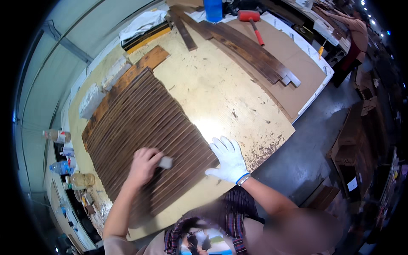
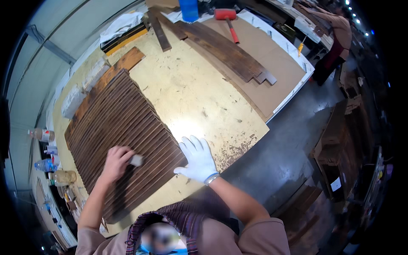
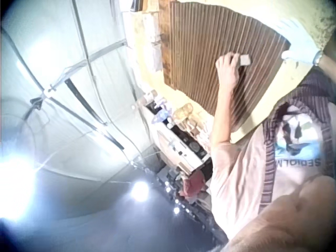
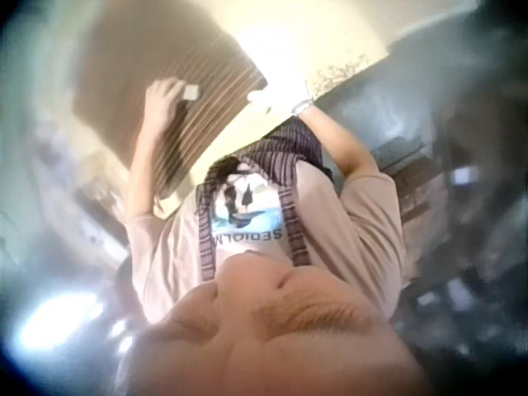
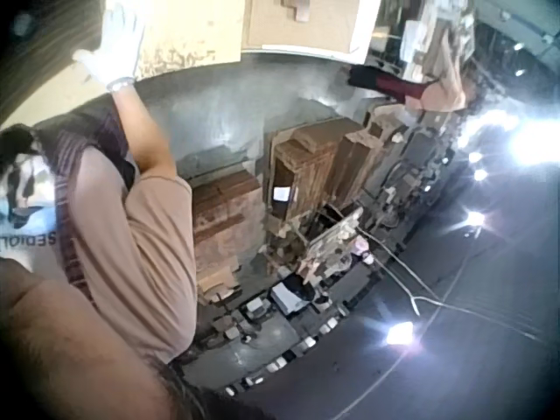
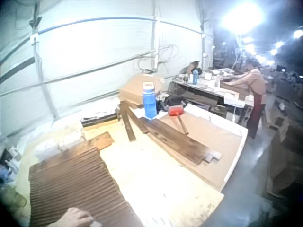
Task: The person sands a slatted wooden panel with a block, wipes the surface with a cloth, and then picks up a blue bottle.
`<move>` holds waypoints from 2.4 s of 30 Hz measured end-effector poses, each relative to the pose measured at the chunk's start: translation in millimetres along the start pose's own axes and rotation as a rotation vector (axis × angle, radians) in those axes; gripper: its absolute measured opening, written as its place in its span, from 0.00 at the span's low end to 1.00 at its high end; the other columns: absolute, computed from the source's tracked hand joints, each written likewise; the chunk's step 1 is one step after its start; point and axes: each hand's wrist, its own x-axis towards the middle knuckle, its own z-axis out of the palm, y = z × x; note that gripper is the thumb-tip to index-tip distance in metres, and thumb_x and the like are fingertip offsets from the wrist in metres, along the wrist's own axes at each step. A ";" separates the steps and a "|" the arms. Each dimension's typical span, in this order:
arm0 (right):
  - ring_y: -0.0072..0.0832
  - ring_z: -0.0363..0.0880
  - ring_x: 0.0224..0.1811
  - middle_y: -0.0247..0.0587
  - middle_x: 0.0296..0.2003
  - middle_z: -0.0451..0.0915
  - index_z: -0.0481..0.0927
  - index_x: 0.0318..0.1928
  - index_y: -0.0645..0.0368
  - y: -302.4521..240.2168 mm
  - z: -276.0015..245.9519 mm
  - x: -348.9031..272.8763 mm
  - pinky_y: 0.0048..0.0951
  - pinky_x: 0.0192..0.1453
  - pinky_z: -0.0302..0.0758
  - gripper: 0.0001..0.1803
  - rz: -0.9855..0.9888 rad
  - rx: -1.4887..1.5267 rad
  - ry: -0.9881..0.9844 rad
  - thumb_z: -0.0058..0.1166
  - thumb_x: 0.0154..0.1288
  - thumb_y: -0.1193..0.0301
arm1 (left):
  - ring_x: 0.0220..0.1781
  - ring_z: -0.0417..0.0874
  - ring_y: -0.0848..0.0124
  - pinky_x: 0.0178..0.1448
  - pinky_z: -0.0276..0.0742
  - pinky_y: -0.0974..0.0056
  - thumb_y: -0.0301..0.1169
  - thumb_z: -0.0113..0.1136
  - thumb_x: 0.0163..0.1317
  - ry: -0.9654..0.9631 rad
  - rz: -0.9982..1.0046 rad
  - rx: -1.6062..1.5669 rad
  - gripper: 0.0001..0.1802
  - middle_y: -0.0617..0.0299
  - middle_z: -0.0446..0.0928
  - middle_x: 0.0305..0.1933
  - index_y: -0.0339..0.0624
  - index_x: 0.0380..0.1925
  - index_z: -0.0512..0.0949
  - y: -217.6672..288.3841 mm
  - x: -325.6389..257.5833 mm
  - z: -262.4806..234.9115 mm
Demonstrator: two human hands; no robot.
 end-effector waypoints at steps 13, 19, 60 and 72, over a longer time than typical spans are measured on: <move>0.49 0.58 0.77 0.52 0.72 0.68 0.71 0.70 0.64 -0.3 -0.5 3.2 0.54 0.81 0.50 0.54 -0.070 -0.039 0.006 0.65 0.53 0.35 | 0.47 0.76 0.56 0.52 0.67 0.54 0.42 0.72 0.55 0.402 -0.385 -0.004 0.25 0.54 0.77 0.41 0.42 0.49 0.79 108.6 72.3 43.9; 0.50 0.56 0.80 0.52 0.75 0.64 0.67 0.75 0.60 6.4 0.9 5.9 0.56 0.82 0.46 0.58 -0.031 -0.001 -0.049 0.67 0.51 0.35 | 0.45 0.75 0.55 0.49 0.65 0.52 0.39 0.73 0.49 0.315 -0.634 0.124 0.21 0.56 0.75 0.40 0.45 0.43 0.80 81.2 -52.0 48.6; 0.51 0.57 0.80 0.56 0.75 0.65 0.67 0.73 0.64 -0.6 8.4 -0.9 0.55 0.83 0.45 0.58 -0.047 -0.048 -0.010 0.73 0.49 0.41 | 0.46 0.81 0.47 0.51 0.75 0.46 0.32 0.72 0.52 0.684 -1.378 0.292 0.18 0.47 0.81 0.40 0.38 0.43 0.84 62.6 -245.7 32.4; 0.50 0.59 0.79 0.54 0.75 0.67 0.67 0.73 0.65 6.2 19.3 -4.8 0.52 0.82 0.51 0.57 -0.101 -0.082 0.073 0.79 0.45 0.52 | 0.46 0.82 0.53 0.50 0.72 0.46 0.42 0.72 0.52 0.648 -1.206 0.166 0.17 0.57 0.81 0.38 0.47 0.40 0.82 22.5 -235.6 61.1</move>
